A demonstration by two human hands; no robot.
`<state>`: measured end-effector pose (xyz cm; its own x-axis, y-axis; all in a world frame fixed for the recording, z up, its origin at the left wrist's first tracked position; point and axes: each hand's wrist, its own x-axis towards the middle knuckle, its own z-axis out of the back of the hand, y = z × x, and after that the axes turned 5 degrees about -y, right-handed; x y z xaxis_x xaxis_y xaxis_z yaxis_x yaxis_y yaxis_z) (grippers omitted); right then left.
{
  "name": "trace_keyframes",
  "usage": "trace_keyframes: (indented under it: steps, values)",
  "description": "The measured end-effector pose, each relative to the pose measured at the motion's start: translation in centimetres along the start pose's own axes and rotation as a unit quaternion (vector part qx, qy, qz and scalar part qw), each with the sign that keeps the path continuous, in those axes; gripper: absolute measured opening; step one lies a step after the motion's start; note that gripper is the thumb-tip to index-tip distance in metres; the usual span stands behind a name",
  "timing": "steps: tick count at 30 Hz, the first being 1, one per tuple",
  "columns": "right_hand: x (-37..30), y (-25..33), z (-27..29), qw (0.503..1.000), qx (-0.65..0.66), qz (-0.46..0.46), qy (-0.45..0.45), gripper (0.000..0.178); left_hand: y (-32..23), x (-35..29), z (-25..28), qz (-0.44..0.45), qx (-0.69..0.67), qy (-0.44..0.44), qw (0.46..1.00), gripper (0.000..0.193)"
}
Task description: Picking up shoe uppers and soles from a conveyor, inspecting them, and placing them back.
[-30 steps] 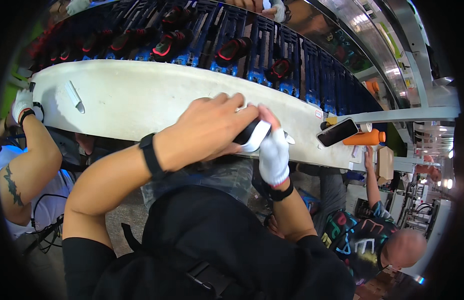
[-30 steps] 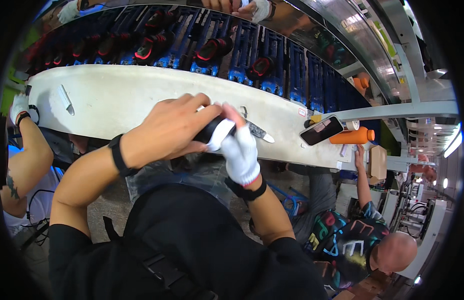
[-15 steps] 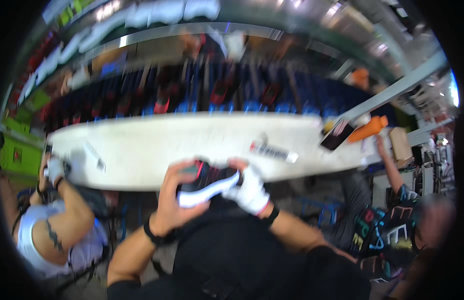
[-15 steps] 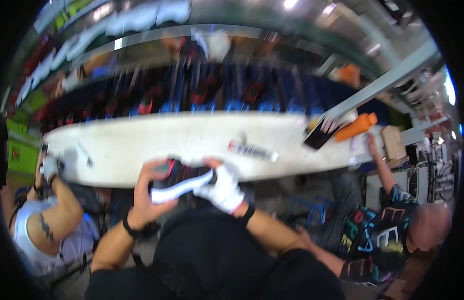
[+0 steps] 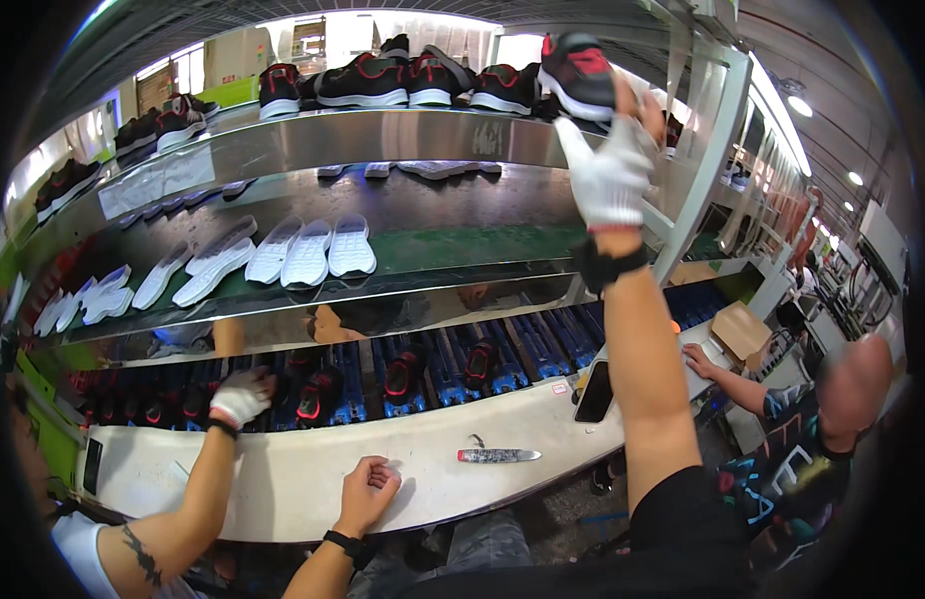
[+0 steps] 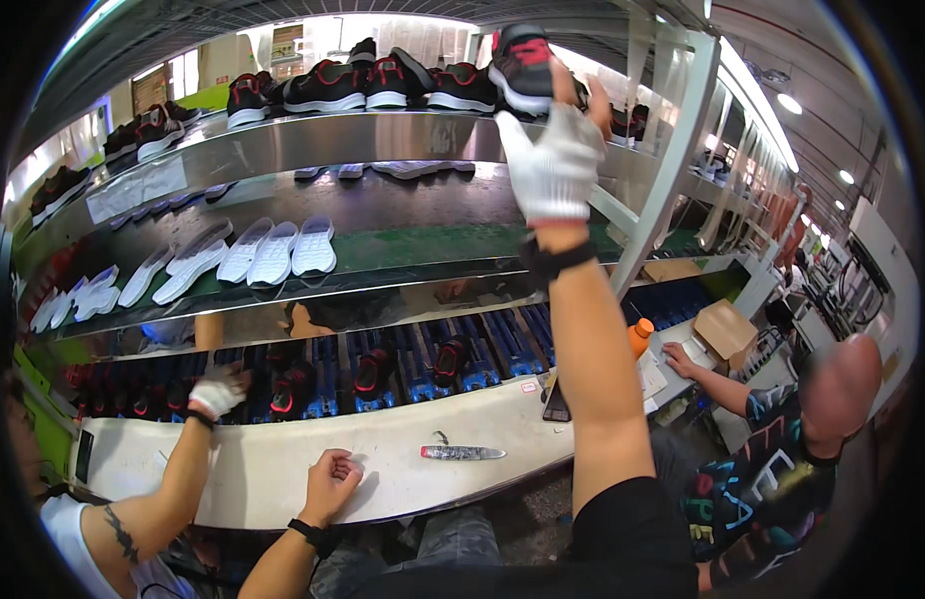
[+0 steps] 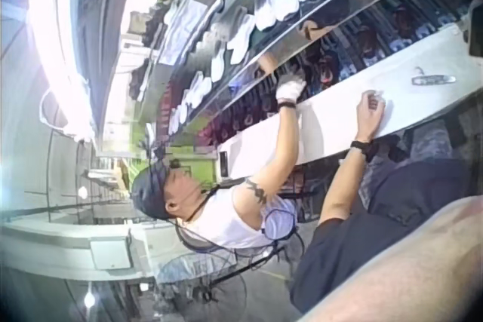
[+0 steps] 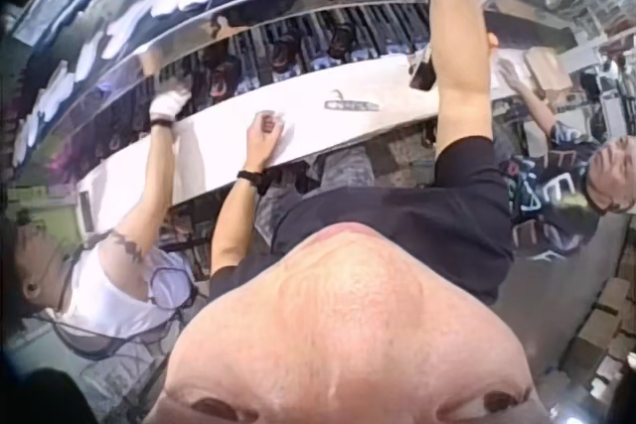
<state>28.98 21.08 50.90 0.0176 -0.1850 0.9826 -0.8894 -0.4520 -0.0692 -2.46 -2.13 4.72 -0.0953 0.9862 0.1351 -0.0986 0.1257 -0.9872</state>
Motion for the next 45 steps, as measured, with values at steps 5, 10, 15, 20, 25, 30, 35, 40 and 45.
trace_keyframes:
  steps: [5, 10, 15, 20, 25, 30, 35, 40, 45]
  values:
    - [-3.0, -0.2, -0.8, 0.953, 0.16, -0.089, 0.241, 0.029, -0.6, 0.2, 0.3, -0.037, 0.104, -0.028, 0.993, 0.025]
    - [-16.3, 2.5, 3.1, 0.901, 0.221, 0.083, 0.364, 0.019, -0.5, 0.3, 0.5, -0.051, 0.128, -0.023, 0.99, 0.023]
    - [-26.1, 3.6, 7.0, 0.894, 0.237, 0.119, 0.362, 0.021, -1.1, 0.1, 0.9, -0.058, 0.137, -0.02, 0.989, 0.022]
    - [-35.8, 4.2, 4.9, 0.7, -0.043, -0.139, 0.699, 0.057, -1.6, -0.1, 1.6, -0.052, 0.15, -0.022, 0.987, 0.022]
    - [-44.4, 0.3, 0.9, 0.516, -0.133, -0.353, 0.769, 0.106, -1.5, 0.2, 1.2, -0.065, 0.154, -0.023, 0.986, 0.022]
    - [-46.6, -4.6, 1.7, 0.487, -0.066, -0.61, 0.622, 0.072, -1.5, 1.0, 0.4, -0.079, 0.14, 0.0, 0.987, 0.022]
    - [-37.5, 7.1, 6.5, 0.334, 0.313, -0.718, 0.524, 0.049, 0.3, 0.4, 1.6, 0.0, -0.003, -0.061, 0.998, 0.068]
    - [-25.9, 11.6, 8.6, 0.687, 0.363, -0.383, 0.499, 0.027, -4.7, 1.2, -0.3, -0.164, -0.251, -0.242, 0.923, 0.09]
    - [-16.8, 12.3, 1.5, 0.898, 0.281, 0.03, 0.339, 0.029, -6.2, -0.7, 0.3, -0.272, 0.046, -0.151, 0.949, 0.042]
